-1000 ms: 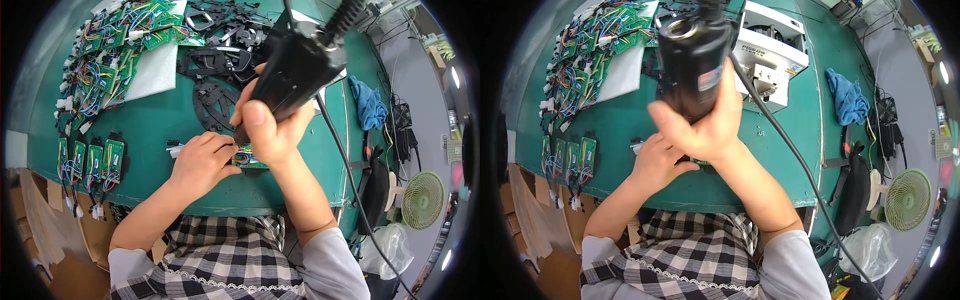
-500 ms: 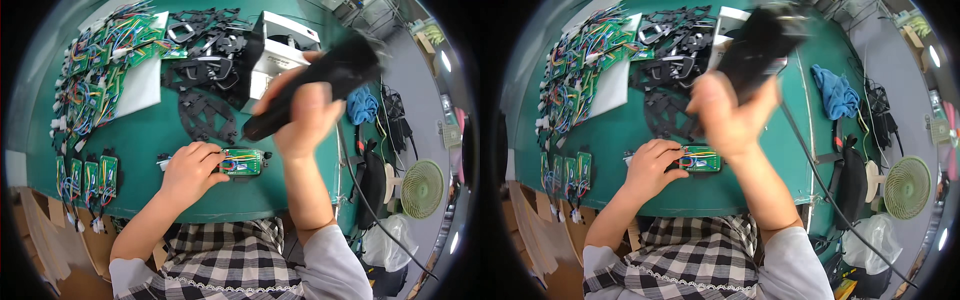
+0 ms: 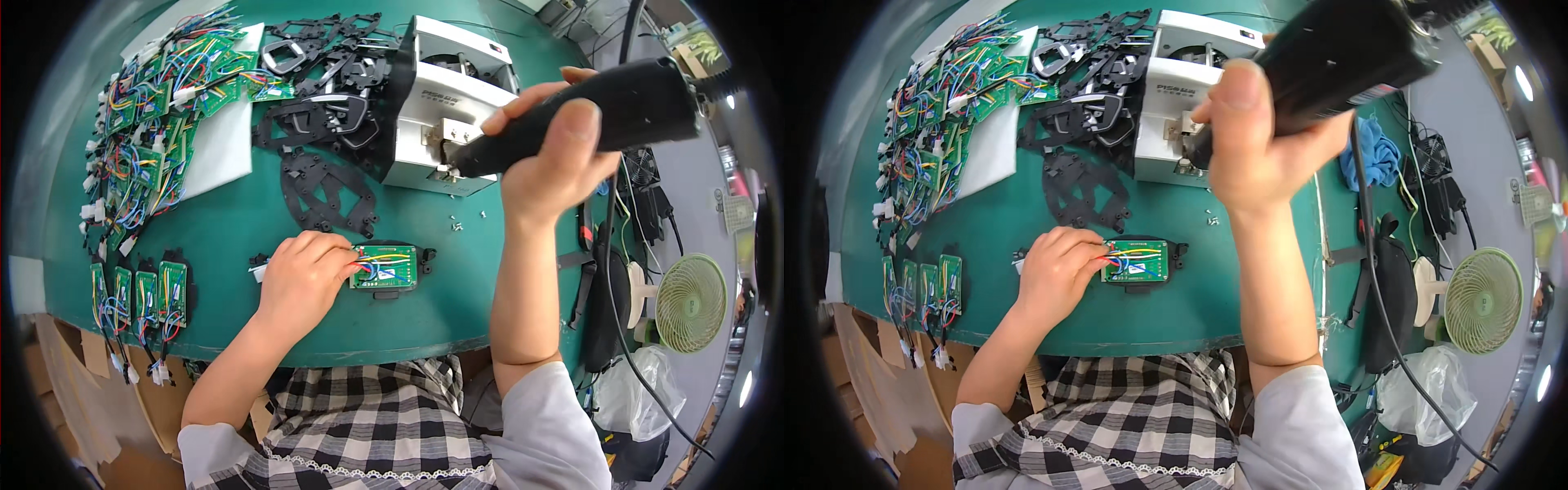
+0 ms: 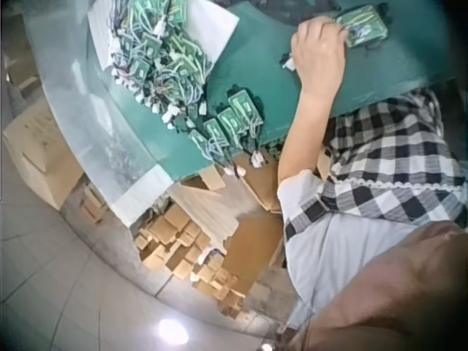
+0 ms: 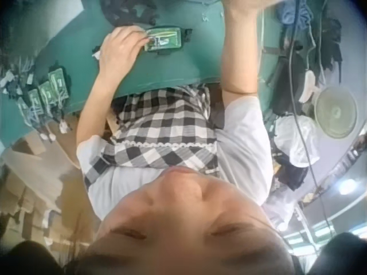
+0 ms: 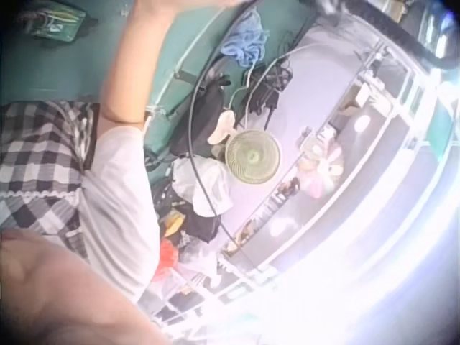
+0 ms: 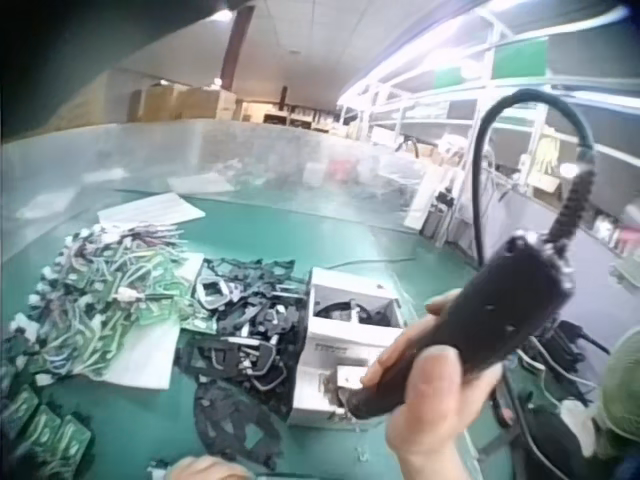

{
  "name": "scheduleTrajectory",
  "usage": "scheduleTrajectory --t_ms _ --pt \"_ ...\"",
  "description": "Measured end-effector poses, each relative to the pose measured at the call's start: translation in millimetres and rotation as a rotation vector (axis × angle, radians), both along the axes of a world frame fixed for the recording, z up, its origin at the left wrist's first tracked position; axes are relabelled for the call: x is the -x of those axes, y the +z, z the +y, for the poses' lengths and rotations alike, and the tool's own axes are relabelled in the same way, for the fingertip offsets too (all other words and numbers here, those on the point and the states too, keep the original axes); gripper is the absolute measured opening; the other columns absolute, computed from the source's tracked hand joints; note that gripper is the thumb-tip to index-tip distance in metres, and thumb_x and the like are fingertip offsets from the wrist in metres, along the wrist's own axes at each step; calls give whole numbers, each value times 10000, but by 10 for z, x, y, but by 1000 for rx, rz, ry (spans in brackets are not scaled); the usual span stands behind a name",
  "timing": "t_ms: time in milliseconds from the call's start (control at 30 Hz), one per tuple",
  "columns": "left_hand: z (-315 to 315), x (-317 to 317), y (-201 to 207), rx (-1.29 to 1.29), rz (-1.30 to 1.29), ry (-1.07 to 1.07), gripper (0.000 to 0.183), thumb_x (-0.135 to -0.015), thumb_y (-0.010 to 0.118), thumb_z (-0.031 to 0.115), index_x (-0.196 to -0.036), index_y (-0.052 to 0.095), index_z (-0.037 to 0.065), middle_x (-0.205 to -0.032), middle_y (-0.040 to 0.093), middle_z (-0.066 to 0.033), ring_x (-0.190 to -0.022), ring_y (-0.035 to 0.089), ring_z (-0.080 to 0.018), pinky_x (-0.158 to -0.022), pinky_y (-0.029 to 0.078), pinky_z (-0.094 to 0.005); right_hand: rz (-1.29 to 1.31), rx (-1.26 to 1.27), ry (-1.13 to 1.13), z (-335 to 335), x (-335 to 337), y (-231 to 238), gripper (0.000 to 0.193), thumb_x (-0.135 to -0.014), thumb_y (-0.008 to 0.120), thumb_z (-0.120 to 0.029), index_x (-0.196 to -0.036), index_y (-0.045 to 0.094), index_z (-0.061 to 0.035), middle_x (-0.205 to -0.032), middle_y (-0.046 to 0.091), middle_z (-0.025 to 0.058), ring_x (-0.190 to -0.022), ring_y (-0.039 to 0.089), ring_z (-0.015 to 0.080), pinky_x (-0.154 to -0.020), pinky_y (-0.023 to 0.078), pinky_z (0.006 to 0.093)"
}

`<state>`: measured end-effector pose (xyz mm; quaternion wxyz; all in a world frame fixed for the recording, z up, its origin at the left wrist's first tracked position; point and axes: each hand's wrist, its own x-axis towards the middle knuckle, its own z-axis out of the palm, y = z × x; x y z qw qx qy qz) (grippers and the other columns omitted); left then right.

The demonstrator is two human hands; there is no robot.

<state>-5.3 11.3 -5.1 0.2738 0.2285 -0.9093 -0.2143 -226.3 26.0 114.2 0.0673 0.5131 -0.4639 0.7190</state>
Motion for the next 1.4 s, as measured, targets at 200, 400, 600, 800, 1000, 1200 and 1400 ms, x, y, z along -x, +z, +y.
scheduleTrajectory --t_ms 200,400,600,800,1000,1200,1400 --pt "-6 -3 -80 -31 19 11 141 -738 720 101 -864 674 58 -940 650 -33 -870 601 -235 -744 475 -366 -178 -256 306 366 -321 -156 726 -892 414 -630 -1198 366 26 -665 539 143 -456 543 226 -434 484 328" --pt "-15 -17 -58 29 22 24 138 -738 715 127 -856 674 68 -921 647 -14 -871 600 -209 -730 473 -344 -177 -377 406 371 -743 -369 798 -829 559 -646 -1158 364 54 -679 579 129 -471 569 187 -439 474 269" --pt "-12 -6 -84 16 22 51 97 -741 704 124 -808 652 77 -894 640 4 -874 599 -197 -731 473 -332 -183 -352 358 309 -886 -496 816 -793 605 -673 -1111 409 53 -628 592 92 -474 567 142 -435 429 223" --pt "-35 -24 -129 30 86 11 90 -713 685 99 -782 630 82 -855 620 5 -834 586 -200 -716 477 -327 -124 -373 389 332 -918 -553 830 -794 584 -688 -1128 404 50 -616 583 91 -467 555 144 -434 423 228" --pt "-10 -8 -129 48 70 17 89 -695 618 80 -780 591 77 -824 555 -12 -795 553 -200 -690 496 -319 -63 -398 433 349 -902 -572 843 -814 531 -701 -1161 390 54 -601 569 93 -448 538 158 -425 421 243" --pt "22 -60 -128 55 -26 2 144 -733 626 105 -867 633 56 -957 600 -47 -912 575 -223 -781 494 -339 -148 -345 353 332 -933 -566 858 -835 477 -715 -1194 375 58 -586 554 95 -428 521 171 -417 418 258" --pt "158 24 -29 -10 -114 -74 542 -696 764 262 -1157 562 60 -1179 568 -65 -1099 541 -221 -939 426 -363 -630 -73 470 391 -405 -286 619 -927 405 -583 -1232 444 -45 -718 544 115 -506 503 201 -466 426 330"
